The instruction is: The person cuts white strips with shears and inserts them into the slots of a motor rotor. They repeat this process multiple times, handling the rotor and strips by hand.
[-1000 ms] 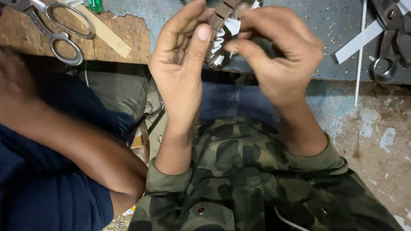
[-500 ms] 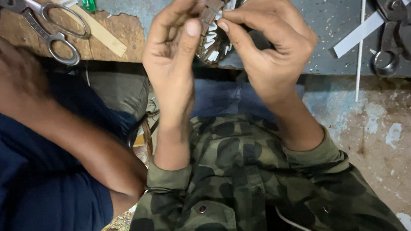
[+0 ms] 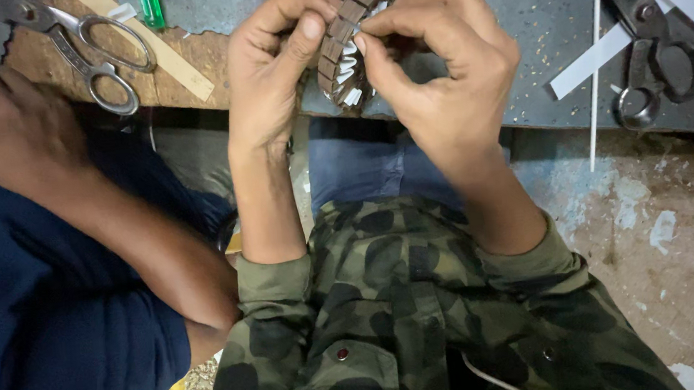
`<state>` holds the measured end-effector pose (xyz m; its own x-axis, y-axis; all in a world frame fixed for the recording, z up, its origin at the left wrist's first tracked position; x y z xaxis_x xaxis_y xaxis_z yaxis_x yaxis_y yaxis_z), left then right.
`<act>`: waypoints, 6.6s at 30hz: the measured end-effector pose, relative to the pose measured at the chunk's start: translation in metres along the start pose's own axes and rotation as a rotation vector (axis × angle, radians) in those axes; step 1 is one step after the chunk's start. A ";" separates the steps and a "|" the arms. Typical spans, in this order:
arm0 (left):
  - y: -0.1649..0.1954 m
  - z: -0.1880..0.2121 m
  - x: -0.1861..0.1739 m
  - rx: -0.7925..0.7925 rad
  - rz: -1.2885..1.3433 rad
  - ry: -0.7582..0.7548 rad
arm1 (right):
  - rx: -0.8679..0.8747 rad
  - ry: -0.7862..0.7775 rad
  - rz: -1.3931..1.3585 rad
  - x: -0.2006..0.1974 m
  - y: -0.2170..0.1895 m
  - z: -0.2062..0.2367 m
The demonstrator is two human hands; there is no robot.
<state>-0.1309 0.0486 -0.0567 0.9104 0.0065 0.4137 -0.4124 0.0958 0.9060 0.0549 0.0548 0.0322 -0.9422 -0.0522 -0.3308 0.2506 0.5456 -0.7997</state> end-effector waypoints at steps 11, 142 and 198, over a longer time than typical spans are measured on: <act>0.023 0.033 0.029 0.123 -0.243 0.118 | 0.055 0.120 -0.006 -0.011 0.017 0.034; -0.074 0.042 0.168 -0.370 0.117 0.059 | 0.978 -0.268 -0.607 -0.117 0.063 0.219; -0.040 0.098 0.110 -0.266 0.346 -0.049 | 0.009 -0.395 0.034 -0.082 -0.008 0.078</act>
<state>-0.0172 -0.0525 -0.0389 0.7150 0.0370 0.6981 -0.6638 0.3492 0.6614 0.1480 -0.0101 0.0265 -0.7758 -0.3525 -0.5233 0.2840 0.5455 -0.7885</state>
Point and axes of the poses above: each hand's wrist, its own z-axis away from the middle knuckle, its own x-axis out of the palm, y = z × x, the point moved 4 cm from there along -z, towards the middle knuckle, and after that the axes turned 5 degrees about -x, right-handed, at the moved point
